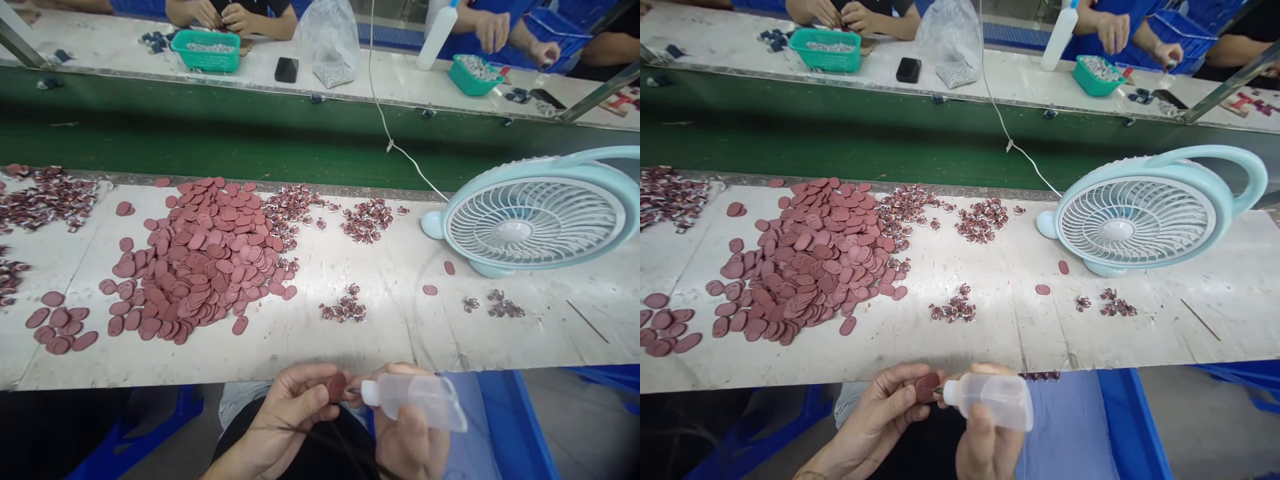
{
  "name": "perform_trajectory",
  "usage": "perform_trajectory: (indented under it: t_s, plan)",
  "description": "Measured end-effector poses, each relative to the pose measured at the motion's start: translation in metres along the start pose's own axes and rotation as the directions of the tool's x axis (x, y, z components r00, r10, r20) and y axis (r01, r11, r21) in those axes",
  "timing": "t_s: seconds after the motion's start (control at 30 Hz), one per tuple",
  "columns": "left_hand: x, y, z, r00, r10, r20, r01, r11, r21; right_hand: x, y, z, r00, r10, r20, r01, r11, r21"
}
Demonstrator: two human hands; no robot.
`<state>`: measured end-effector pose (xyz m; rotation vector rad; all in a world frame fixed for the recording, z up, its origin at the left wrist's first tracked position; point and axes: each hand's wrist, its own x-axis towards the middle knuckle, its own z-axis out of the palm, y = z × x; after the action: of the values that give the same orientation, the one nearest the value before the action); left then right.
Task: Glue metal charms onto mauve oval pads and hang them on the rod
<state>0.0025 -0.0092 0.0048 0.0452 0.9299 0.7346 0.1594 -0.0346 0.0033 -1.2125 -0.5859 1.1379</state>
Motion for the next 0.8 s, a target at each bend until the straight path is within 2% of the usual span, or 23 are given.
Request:
perform_trajectory:
  t_s: [0.07, 0.13, 0.17, 0.2, 0.23, 0.33, 0.37, 0.4, 0.43, 0.47, 0.5, 0.53, 0.57, 0.6, 0.7, 0.8]
  plan:
    - [-0.002, 0.003, 0.001, 1.000, 0.005, 0.019, -0.005, 1.000, -0.006, 0.017, -0.007, -0.009, 0.985, 0.175, 0.004, -0.171, 0.956, 0.238]
    - [-0.004, 0.006, 0.002, 0.999, 0.005, 0.034, -0.005, 1.000, -0.008, 0.042, -0.015, -0.021, 0.933, 0.350, 0.076, -0.342, 0.806, 0.483]
    - [-0.004, 0.008, 0.001, 0.999, 0.006, 0.033, -0.006, 1.000, -0.010, 0.055, -0.017, -0.029, 0.910, 0.389, 0.145, -0.396, 0.710, 0.582]
    - [-0.005, 0.010, 0.000, 1.000, 0.010, 0.022, -0.010, 1.000, -0.011, 0.069, -0.018, -0.037, 0.890, 0.392, 0.234, -0.443, 0.616, 0.652]
    - [-0.005, 0.011, -0.002, 1.000, 0.018, 0.003, -0.018, 1.000, -0.010, 0.080, -0.017, -0.045, 0.874, 0.361, 0.325, -0.482, 0.560, 0.674]
    - [-0.002, 0.013, -0.010, 0.996, 0.049, -0.075, -0.050, 0.999, -0.014, 0.097, -0.010, -0.064, 0.868, 0.282, 0.409, -0.496, 0.547, 0.674]
    - [-0.001, 0.014, -0.014, 0.994, 0.060, -0.093, -0.062, 0.998, -0.018, 0.096, -0.007, -0.067, 0.879, 0.263, 0.397, -0.474, 0.565, 0.675]
    - [0.000, 0.016, -0.017, 0.992, 0.070, -0.103, -0.073, 0.997, -0.023, 0.092, -0.005, -0.068, 0.903, 0.232, 0.362, -0.423, 0.625, 0.656]
    - [0.000, 0.017, -0.020, 0.991, 0.079, -0.108, -0.083, 0.996, -0.029, 0.087, -0.004, -0.066, 0.932, 0.190, 0.309, -0.339, 0.757, 0.559]
    - [0.000, 0.019, -0.022, 0.990, 0.089, -0.109, -0.093, 0.995, -0.033, 0.080, -0.003, -0.062, 0.959, 0.130, 0.251, -0.218, 0.905, 0.366]
    - [0.000, 0.020, -0.024, 0.989, 0.100, -0.108, -0.104, 0.994, -0.034, 0.075, -0.003, -0.056, 0.976, 0.056, 0.208, -0.078, 0.992, 0.095]
    - [0.000, 0.022, -0.025, 0.989, 0.108, -0.106, -0.112, 0.993, -0.034, 0.071, -0.002, -0.049, 0.982, -0.013, 0.190, 0.049, 0.981, -0.187]
    - [-0.001, 0.023, -0.026, 0.988, 0.113, -0.105, -0.117, 0.993, -0.032, 0.070, -0.001, -0.041, 0.979, -0.059, 0.193, 0.135, 0.902, -0.410]
    - [-0.002, 0.024, -0.026, 0.988, 0.115, -0.105, -0.118, 0.993, -0.029, 0.072, 0.000, -0.033, 0.976, -0.069, 0.207, 0.173, 0.820, -0.545]
    - [-0.003, 0.024, -0.024, 0.986, 0.119, -0.120, -0.124, 0.992, -0.030, 0.086, 0.006, -0.016, 0.966, -0.068, 0.248, 0.226, 0.686, -0.691]
    - [-0.004, 0.022, -0.025, 0.983, 0.118, -0.140, -0.125, 0.991, -0.040, 0.099, 0.009, -0.012, 0.953, -0.041, 0.301, 0.276, 0.530, -0.802]
